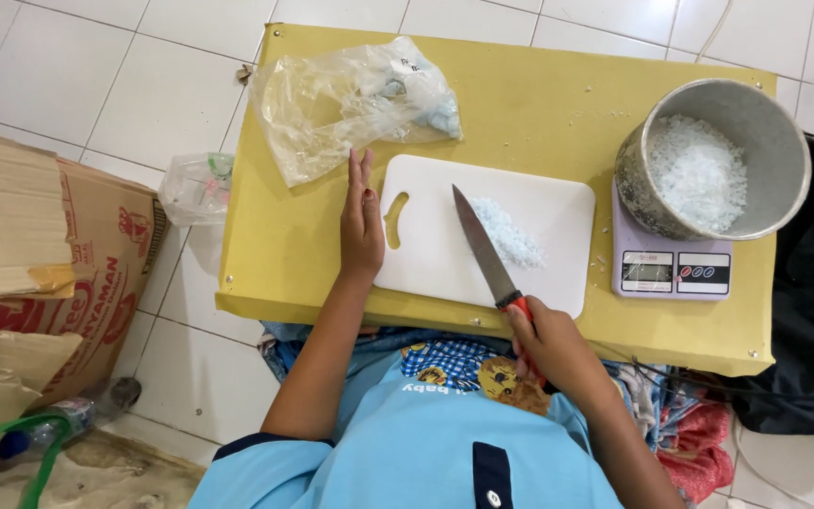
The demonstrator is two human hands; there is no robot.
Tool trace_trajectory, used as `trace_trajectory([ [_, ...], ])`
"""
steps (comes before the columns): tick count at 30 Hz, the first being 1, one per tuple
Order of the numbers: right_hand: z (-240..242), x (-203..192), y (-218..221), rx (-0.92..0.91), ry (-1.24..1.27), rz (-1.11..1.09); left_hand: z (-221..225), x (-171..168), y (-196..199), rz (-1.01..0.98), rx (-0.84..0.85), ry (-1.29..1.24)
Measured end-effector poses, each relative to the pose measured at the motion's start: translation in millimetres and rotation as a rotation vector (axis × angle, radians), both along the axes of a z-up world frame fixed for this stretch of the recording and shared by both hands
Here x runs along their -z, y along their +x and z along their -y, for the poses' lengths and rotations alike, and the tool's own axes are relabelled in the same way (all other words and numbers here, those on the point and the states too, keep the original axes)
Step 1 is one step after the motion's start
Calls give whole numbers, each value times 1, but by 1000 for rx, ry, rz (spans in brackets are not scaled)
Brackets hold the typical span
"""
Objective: Cutting a block of white wax into smaller pieces using a knife on a cutting board
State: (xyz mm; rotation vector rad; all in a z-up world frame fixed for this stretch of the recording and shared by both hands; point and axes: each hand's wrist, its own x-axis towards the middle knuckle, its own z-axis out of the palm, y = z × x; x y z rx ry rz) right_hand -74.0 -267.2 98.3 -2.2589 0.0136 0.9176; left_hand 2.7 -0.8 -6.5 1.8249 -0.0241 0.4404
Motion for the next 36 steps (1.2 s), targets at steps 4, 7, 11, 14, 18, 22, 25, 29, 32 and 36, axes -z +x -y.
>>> trace_trajectory([
  [4, 19, 2, -17, -26, -116, 51, 0, 2, 0, -5, -5, 19],
  [7, 36, 27, -21, 38, -81, 36, -1, 4, 1, -8, -11, 52],
  [11, 38, 20, -15, -41, -72, 22, 0, 5, 0, -13, -14, 57],
  [14, 47, 13, -1, -99, -155, 86, -1, 3, 0, -30, -27, 97],
  [18, 52, -7, 25, -109, -313, 250, 2, 9, 4, -46, -27, 304],
  [22, 44, 14, 62, -63, -382, 458, 4, 20, 11, -107, -67, 580],
  [25, 39, 40, 91, -163, -560, 678, 3, 23, 12, -114, -114, 710],
  [29, 44, 74, 110, -229, -559, 1117, 0, 19, 15, -109, -38, 713],
  [32, 54, 80, 106, -242, -500, 1207, -3, 22, 15, -104, -17, 692],
  [36, 65, 70, 89, -285, -421, 1184, -7, 22, 17, -107, 30, 655],
])
